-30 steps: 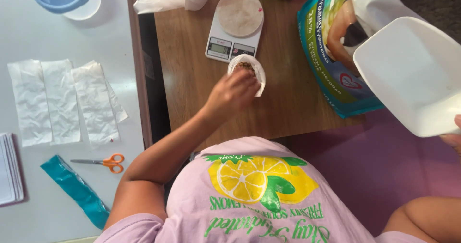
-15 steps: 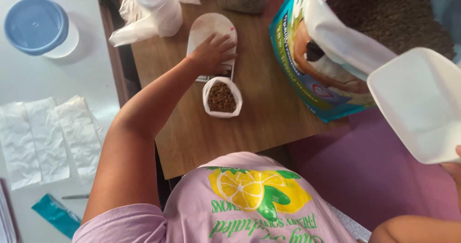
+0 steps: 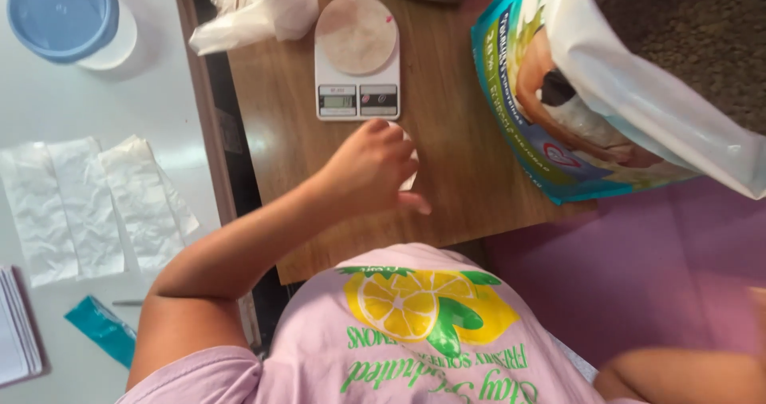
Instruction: Portioning cat food from a large bag into smaller plastic bags using a scoop and a digital scale.
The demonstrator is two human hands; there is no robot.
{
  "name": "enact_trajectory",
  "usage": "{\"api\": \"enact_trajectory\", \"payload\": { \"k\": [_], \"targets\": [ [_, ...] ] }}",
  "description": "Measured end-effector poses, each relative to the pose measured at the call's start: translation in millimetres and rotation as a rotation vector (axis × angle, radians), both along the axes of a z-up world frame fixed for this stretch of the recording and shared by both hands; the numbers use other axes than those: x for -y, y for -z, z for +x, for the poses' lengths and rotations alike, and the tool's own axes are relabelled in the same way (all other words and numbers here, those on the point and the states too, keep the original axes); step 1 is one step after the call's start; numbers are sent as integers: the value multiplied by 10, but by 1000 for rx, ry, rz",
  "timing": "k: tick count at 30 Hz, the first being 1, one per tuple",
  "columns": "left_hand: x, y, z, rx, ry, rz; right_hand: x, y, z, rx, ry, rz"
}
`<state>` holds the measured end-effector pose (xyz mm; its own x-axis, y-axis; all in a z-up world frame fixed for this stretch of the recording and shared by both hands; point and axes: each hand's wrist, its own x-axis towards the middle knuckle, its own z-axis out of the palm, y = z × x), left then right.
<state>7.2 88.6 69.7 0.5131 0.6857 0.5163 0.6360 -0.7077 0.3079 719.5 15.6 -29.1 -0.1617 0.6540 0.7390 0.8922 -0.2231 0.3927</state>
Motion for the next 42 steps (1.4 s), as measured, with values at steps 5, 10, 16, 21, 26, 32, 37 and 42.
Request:
{"api": "enact_trajectory", "payload": {
  "k": [5,10,16,21,26,32,37,42],
  "targets": [
    [461,133,-36,-76,-108,204,-254,-336,-2075,38,17,65],
    [739,519,-92,340,-384,33,-595,-1101,-4996,-1163,-836,-629],
    [793,1002,-280,639,-462,-31,-1149,-397,-5373,-1419,-858,-802],
    [432,1745,-635,213,-609,-132,-1071,-172,-5261,-1305,-1144,-510],
    [304,1855,-572,-67,-696,-223,-779,-383,-5172,-1427,-1070,-561],
    [522,1883,-471,-44,-627,-220,-906,-990,-5255,-1611,-904,-586],
    [1013,1754,-217,-56,-570,-271,-1486,-871,-5465,-1791,-1072,-509],
    [1408,1749,-73,-82,-527,-202,-1551,-1029,-5983,-2067,-1086,-531]
  ]
}}
